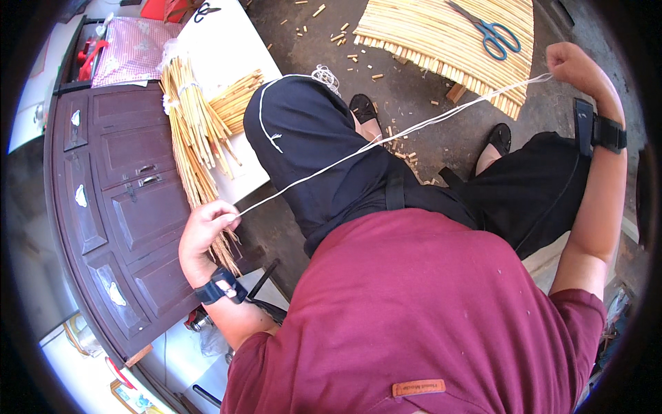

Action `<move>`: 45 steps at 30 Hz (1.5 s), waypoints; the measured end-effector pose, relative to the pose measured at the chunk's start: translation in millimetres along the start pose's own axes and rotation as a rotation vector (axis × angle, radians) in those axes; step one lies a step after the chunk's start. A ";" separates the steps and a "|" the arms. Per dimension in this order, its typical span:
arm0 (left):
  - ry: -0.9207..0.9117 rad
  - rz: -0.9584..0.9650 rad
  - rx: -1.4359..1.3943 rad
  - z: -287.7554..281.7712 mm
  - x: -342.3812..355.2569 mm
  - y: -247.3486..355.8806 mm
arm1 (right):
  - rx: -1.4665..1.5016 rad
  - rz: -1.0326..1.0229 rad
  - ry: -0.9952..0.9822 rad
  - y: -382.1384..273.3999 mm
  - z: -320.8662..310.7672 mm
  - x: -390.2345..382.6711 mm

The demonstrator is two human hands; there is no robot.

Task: The person weaves thin wooden slats together using thread by hand and using shears to cut the thread.

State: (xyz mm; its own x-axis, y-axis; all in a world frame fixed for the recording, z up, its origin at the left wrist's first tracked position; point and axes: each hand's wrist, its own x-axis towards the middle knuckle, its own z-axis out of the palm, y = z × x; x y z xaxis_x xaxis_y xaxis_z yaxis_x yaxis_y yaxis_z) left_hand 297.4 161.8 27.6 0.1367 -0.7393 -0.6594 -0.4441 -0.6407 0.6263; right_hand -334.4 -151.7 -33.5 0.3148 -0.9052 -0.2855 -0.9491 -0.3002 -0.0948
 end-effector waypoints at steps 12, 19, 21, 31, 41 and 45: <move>0.375 0.801 0.966 76.0 139.6 180.9 | 0.441 -0.253 0.029 -80.3 -8.9 -13.4; -0.350 0.031 1.389 124.1 261.0 217.3 | 0.506 -0.298 -0.005 -102.6 -31.9 -17.1; -0.535 -0.121 1.342 130.9 278.1 205.4 | 0.465 -0.311 -0.034 -109.7 -35.9 -18.0; 0.264 0.599 0.583 -62.6 183.0 259.8 | 0.555 -0.413 -0.075 -113.9 -25.0 -18.3; 0.452 0.777 -0.120 -171.8 65.4 209.0 | 0.501 -0.303 0.024 -103.8 -3.9 -9.4; 0.210 0.852 -0.289 -173.4 67.2 149.6 | 0.524 -0.249 0.060 -101.1 0.3 -6.5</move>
State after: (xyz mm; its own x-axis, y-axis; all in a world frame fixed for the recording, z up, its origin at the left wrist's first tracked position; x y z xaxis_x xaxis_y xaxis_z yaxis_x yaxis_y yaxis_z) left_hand 393.7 -19.7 149.1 0.0354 -0.9891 0.1429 -0.2340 0.1308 0.9634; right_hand -240.4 -115.4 -22.4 0.5138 -0.8462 -0.1409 -0.7149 -0.3315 -0.6157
